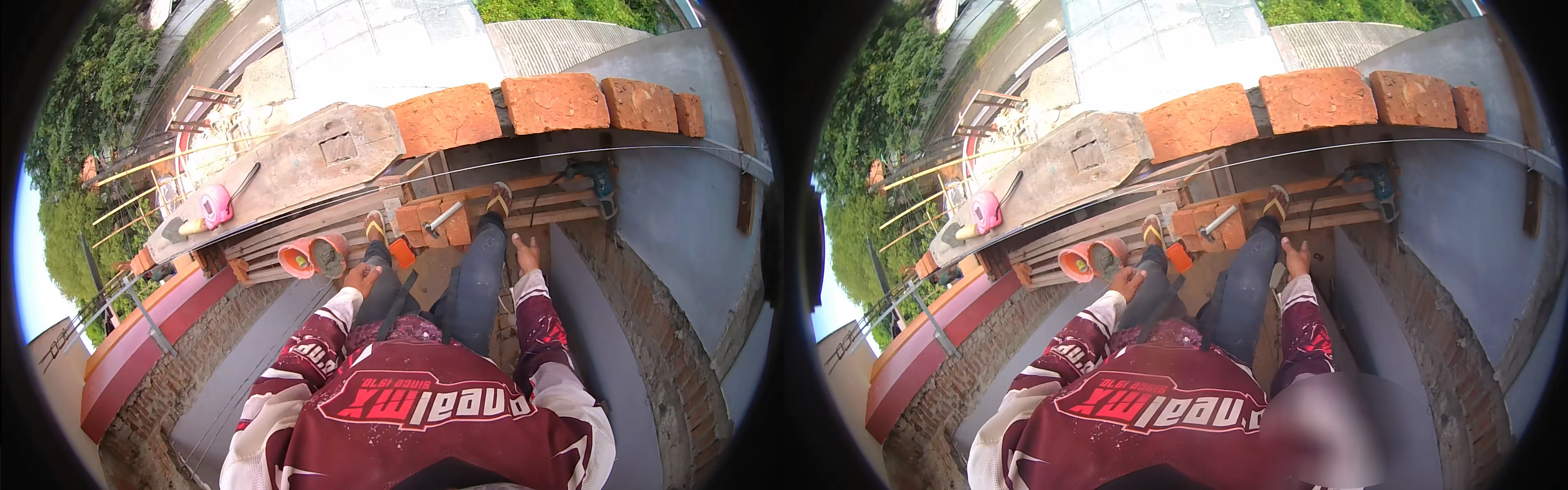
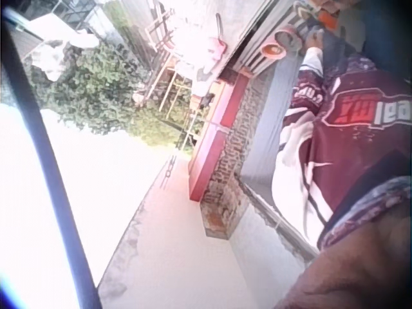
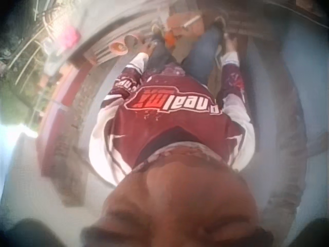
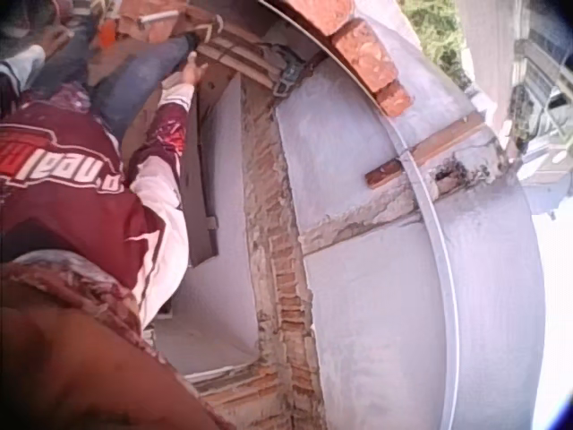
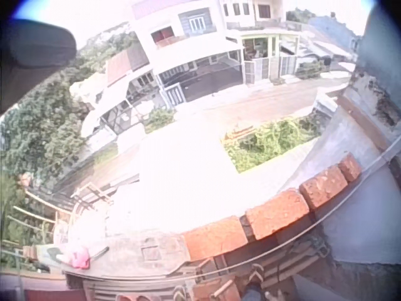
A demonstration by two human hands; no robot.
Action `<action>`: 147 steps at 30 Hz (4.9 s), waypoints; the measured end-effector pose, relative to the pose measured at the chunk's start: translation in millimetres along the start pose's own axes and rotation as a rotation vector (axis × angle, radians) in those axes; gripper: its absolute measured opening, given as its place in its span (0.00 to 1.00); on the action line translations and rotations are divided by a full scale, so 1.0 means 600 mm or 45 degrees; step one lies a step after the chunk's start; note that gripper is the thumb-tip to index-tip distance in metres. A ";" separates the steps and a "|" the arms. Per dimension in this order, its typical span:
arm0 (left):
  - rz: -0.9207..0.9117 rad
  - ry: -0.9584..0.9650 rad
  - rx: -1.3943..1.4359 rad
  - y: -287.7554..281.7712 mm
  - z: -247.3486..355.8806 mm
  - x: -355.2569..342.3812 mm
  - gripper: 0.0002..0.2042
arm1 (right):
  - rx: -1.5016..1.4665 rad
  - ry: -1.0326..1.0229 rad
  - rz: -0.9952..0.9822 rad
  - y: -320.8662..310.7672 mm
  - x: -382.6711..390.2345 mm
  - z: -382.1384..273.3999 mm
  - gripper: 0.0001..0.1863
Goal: The person applies mortar to a brick wall using a trowel, places bricks one by one along a guide line, and taps them into position. The person repeatedly scoops mortar from a bucket and spreads it along the wall edge.
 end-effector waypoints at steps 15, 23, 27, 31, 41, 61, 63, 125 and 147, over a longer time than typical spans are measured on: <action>0.255 -0.443 0.456 -0.050 -0.327 0.059 0.39 | 1.594 -0.288 -0.141 0.208 0.197 -0.083 0.47; 0.493 -0.522 0.837 -0.097 -0.494 -0.033 0.27 | 1.954 -0.870 -0.077 0.392 0.270 -0.137 0.38; 0.684 -0.669 0.937 -0.163 -0.591 -0.099 0.30 | 1.679 -0.867 -0.350 0.483 0.311 -0.167 0.33; 0.924 -0.944 1.236 -0.148 -0.781 -0.157 0.35 | 1.677 -0.835 -0.473 0.537 0.360 -0.189 0.29; 1.029 -1.363 1.887 -0.223 -0.863 -0.264 0.45 | 1.922 -0.639 -0.210 0.461 0.276 -0.194 0.26; 1.407 -0.841 1.884 -0.270 -0.770 -0.357 0.31 | 1.797 -0.720 -0.258 0.516 0.172 -0.157 0.26; 1.399 -0.850 1.975 -0.256 -0.744 -0.336 0.28 | 1.818 -0.730 -0.281 0.508 0.149 -0.155 0.26; 0.173 -0.042 0.915 0.322 -0.135 -0.160 0.22 | 1.652 -1.298 -0.162 0.275 0.264 -0.278 0.22; 0.199 -0.061 0.941 0.050 -0.235 -0.162 0.21 | 1.135 -2.814 -0.377 1.144 1.186 -0.677 0.21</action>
Point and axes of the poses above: each hand's wrist, its own x-axis away from the middle knuckle, its own y-axis out of the palm, z = x × y, the point moved 9 cm from there along -x, towards the middle knuckle, and after that the axes turned 13 degrees about x, right-handed, at the moved point
